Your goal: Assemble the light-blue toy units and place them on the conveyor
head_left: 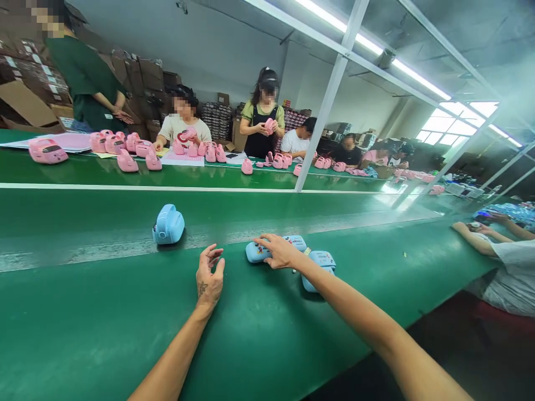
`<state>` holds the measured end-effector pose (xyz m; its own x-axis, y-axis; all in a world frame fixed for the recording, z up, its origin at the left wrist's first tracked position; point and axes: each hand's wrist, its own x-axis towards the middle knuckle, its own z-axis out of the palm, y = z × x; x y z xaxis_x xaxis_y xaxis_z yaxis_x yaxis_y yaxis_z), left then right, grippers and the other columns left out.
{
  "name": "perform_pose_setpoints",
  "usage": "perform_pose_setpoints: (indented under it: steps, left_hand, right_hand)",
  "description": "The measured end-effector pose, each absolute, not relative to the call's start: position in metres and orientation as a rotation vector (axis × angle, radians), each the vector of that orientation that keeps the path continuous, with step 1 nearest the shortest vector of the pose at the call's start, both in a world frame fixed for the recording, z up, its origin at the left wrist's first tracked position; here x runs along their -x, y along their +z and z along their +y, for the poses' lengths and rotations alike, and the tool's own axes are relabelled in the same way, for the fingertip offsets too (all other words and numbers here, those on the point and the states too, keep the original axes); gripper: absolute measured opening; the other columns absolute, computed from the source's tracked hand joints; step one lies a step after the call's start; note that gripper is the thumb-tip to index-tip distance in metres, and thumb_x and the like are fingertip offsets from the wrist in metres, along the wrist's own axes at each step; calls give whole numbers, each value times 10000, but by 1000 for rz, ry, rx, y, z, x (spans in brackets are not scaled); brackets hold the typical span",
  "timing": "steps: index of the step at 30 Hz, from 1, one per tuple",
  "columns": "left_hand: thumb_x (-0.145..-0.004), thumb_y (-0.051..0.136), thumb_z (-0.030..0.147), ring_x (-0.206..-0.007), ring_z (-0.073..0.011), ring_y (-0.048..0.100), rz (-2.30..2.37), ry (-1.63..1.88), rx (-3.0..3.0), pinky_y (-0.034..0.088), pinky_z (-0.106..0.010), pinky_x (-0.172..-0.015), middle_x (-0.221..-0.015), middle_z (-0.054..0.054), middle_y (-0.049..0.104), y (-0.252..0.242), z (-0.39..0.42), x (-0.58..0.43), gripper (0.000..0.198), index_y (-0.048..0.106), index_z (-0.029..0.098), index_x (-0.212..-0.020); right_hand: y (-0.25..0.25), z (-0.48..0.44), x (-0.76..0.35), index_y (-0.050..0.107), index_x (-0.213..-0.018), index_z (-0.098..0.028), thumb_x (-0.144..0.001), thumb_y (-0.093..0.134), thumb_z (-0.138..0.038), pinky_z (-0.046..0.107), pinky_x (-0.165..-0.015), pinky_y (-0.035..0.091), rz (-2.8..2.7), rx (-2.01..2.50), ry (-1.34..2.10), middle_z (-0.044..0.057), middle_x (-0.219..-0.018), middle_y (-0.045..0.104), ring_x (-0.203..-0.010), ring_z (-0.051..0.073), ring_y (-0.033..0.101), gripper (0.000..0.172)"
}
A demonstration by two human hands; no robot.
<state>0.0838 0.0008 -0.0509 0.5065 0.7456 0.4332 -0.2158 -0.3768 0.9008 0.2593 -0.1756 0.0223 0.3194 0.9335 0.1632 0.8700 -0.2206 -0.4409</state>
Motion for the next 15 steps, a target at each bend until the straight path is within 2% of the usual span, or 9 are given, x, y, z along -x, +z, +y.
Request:
perform_pose_setpoints:
  steps: [4, 8, 12, 15]
  left_hand:
    - [-854, 584, 322, -988, -235, 702, 454, 1039, -1609, 556, -475, -947, -1057, -96, 707, -51, 2, -87, 379, 563, 211, -1216]
    - [-836, 568, 275, -885, -217, 698, 458, 1019, -1623, 579, -450, -874, -983, -69, 706, -44, -8, -76, 340, 569, 216, -1171]
    - [-828, 561, 192, -893, -200, 699, 528, 962, -1610, 572, -376, -867, -988, -74, 702, -42, -22, -68, 318, 580, 225, -1144]
    - [-814, 577, 150, -892, -195, 695, 569, 934, -1577, 561, -357, -876, -1012, -74, 701, -45, -27, -66, 343, 594, 226, -1148]
  right_hand:
    - [25, -163, -267, 542, -1450, -200, -562, 863, -179, 503, -1056, 428, -1711, 2187, 272, 174, -1369, 602, -1209, 364, 584, 945]
    - [28, -160, -261, 478, -1506, -162, -624, 788, -221, 468, -1014, 450, -1750, 2265, 275, 187, -1271, 664, -1155, 356, 618, 937]
    - [16, -161, -263, 362, -1575, -165, -668, 689, -268, 482, -1057, 434, -1839, 2359, 334, 214, -1431, 574, -1263, 370, 582, 970]
    - [1, -160, -269, 381, -1572, -197, -675, 627, -265, 472, -1089, 435, -1888, 2301, 344, 185, -1496, 513, -1260, 348, 599, 933]
